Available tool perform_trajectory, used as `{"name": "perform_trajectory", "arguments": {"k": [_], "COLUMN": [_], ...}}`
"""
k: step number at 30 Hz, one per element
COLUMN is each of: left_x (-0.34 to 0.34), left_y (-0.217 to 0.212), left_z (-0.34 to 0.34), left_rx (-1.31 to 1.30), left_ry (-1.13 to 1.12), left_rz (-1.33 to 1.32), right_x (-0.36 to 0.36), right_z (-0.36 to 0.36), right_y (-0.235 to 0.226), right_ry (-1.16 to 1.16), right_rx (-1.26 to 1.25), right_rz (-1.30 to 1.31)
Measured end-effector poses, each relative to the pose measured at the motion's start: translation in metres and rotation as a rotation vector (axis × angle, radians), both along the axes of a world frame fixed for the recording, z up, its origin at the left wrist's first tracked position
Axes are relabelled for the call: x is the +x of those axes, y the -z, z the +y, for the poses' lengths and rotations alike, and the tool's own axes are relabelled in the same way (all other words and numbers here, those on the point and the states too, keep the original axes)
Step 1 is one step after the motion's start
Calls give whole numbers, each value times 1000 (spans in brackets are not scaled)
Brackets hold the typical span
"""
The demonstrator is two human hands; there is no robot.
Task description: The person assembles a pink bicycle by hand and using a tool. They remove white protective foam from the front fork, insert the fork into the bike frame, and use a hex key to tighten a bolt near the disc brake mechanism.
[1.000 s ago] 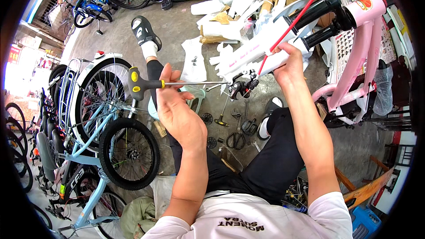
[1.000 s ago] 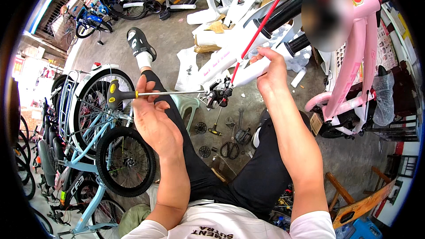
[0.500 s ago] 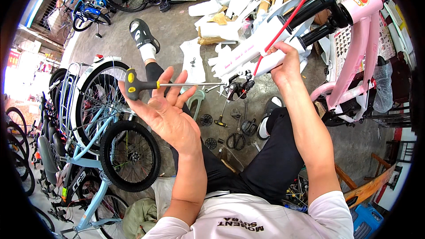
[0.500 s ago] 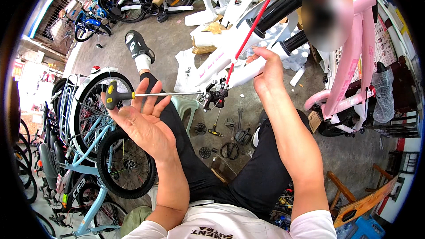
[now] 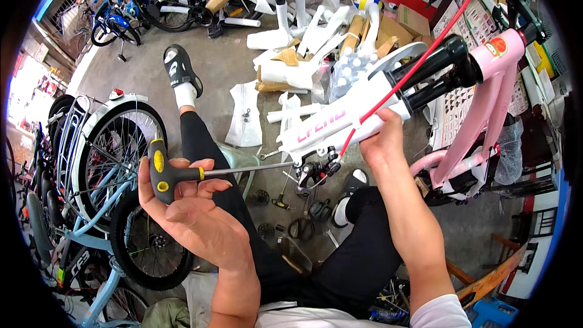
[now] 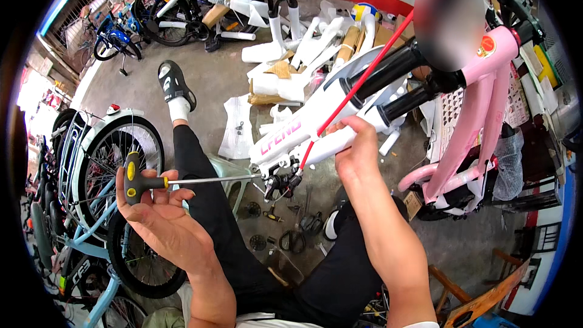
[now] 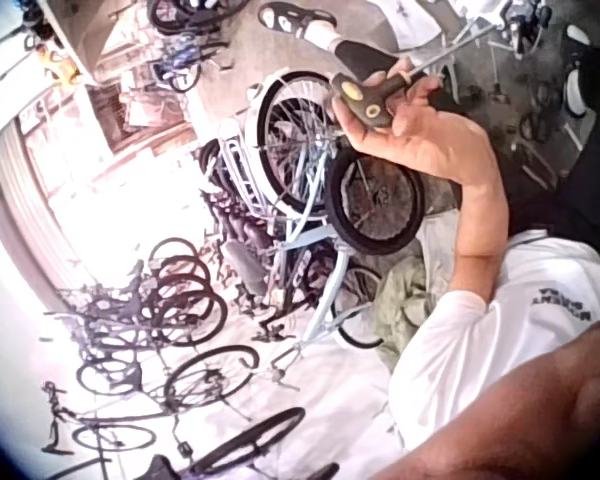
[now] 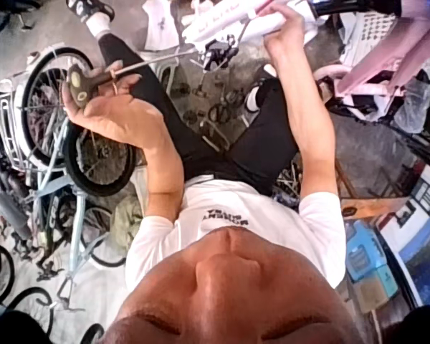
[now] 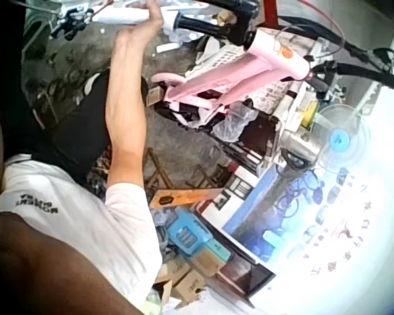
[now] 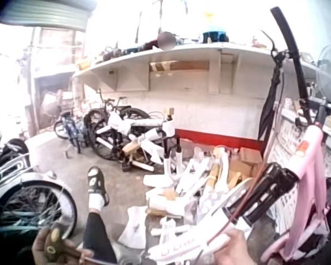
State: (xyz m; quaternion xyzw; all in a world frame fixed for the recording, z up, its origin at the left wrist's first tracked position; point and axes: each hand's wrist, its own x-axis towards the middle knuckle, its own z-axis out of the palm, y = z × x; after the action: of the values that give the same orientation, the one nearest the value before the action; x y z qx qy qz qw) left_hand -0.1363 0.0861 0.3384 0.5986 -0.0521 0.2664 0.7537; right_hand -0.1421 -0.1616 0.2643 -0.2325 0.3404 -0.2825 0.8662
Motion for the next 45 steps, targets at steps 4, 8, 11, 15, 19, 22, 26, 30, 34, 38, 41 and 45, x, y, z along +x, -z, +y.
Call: {"name": "perform_trajectory", "arguments": {"k": [4,8,11,15,19,22,26,30,34,38,41,45], "left_x": [2,6,6,15,33,40,35,24,23,23,22,23], "left_y": [0,-2,2,8,21,30,29,21,19,14,11,12], "left_z": [0,1,9,24,36,33,23,10,10,12,13,19], "left_rx": [-64,-173,-204,-574,-839,-831,-691,-433,-601,-779,-832,-840], "left_ry": [-6,53,86,490,861,992,834,610,679,841,815,791], "left_rz": [41,101,104,104,61,-49,-186,-263,-208,-166,-122,-78], "right_x": [3,7,5,4,5,6,6,6,5,4,4,5], "right_z": [-3,-6,-6,-7,-9,-10,-11,-12,-10,-9,-8,-9], "right_y": [6,8,4,7,13,13,14,14,11,9,10,13], "right_ry": [6,-20,-35,-40,-49,-45,-62,-52,-55,-64,-59,-65], "right_rx": [-24,-15,-5,-10,-18,-22,-15,-34,-31,-42,-39,-37], "right_rz": [-5,-10,1,20,-7,-13,-19,-14,-17,-24,-25,-41]}}
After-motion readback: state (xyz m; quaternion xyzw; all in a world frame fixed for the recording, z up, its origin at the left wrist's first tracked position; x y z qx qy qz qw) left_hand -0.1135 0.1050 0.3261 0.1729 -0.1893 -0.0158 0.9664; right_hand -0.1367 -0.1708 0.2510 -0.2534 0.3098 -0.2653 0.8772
